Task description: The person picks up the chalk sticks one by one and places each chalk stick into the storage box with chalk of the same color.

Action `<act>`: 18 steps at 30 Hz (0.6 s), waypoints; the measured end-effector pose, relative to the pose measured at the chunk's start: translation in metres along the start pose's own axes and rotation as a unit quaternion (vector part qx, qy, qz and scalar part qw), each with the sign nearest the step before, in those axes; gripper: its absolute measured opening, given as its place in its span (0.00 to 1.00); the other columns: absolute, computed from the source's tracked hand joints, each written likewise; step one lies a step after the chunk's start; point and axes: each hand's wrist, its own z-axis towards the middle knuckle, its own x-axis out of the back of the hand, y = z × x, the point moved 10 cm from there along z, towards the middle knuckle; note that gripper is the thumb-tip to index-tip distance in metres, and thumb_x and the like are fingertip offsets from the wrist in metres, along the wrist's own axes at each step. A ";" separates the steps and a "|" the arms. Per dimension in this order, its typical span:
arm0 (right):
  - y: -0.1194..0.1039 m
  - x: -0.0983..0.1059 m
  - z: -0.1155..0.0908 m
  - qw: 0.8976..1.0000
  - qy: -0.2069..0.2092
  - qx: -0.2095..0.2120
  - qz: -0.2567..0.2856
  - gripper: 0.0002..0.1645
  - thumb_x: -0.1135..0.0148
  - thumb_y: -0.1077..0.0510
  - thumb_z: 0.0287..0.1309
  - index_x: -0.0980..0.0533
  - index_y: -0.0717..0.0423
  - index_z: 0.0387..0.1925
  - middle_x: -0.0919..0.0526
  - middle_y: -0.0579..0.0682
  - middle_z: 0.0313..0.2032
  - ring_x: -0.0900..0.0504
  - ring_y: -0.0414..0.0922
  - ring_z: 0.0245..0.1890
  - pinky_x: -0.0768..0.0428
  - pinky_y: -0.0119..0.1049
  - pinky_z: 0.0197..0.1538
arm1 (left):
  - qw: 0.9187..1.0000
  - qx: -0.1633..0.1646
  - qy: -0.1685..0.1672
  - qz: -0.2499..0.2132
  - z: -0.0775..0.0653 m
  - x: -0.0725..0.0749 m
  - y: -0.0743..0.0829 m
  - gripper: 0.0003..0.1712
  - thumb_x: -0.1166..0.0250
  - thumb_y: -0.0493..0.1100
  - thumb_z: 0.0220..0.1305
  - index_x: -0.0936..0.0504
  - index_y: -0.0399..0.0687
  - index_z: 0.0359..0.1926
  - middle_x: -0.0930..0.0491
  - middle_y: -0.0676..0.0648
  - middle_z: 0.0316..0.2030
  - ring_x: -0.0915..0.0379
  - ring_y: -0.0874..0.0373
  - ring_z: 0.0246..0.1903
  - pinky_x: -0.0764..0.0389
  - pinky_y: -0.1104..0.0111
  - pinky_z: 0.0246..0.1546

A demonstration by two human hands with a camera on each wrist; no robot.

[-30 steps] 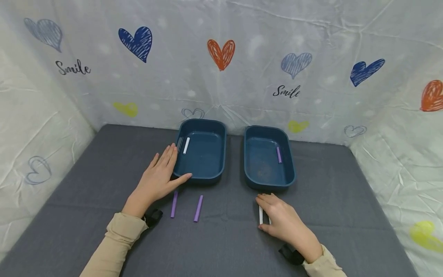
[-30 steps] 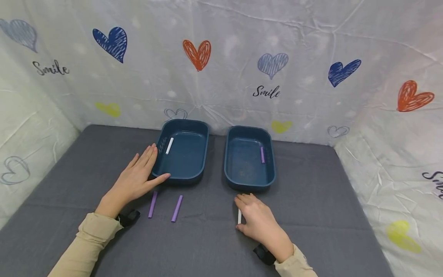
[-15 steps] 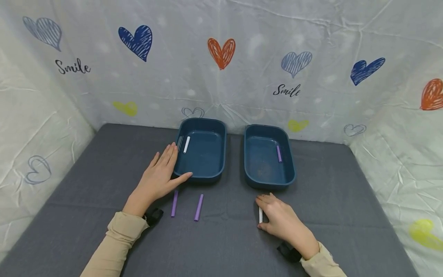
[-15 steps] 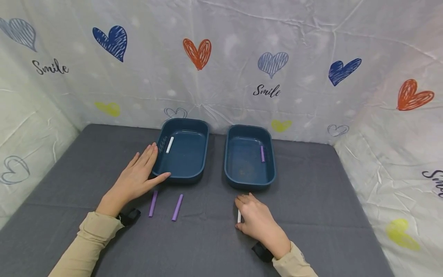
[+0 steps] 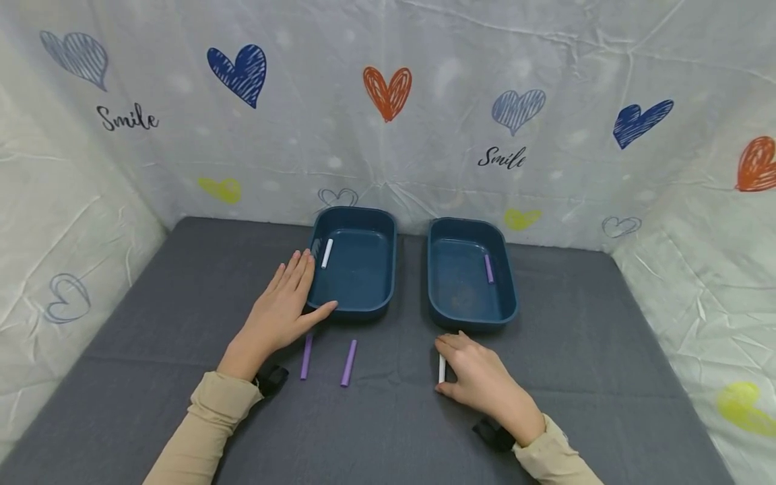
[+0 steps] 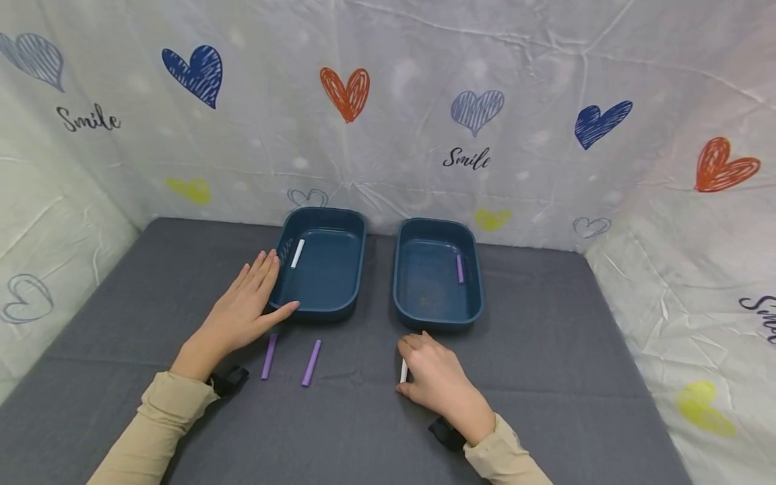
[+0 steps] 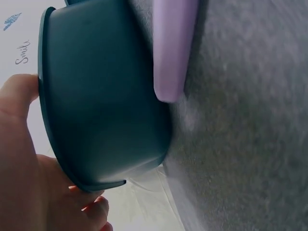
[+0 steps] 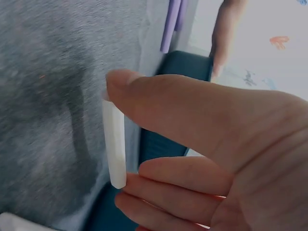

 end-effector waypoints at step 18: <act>-0.022 0.008 0.025 1.000 0.007 0.013 0.009 0.42 0.21 0.51 0.48 0.25 0.65 0.62 0.23 0.58 0.61 0.23 0.54 0.60 0.23 0.48 0.60 | 1.000 -0.003 -0.001 0.015 0.002 -0.007 0.005 0.58 0.57 0.73 0.71 0.63 0.30 0.76 0.69 0.34 0.77 0.76 0.44 0.76 0.65 0.51 0.74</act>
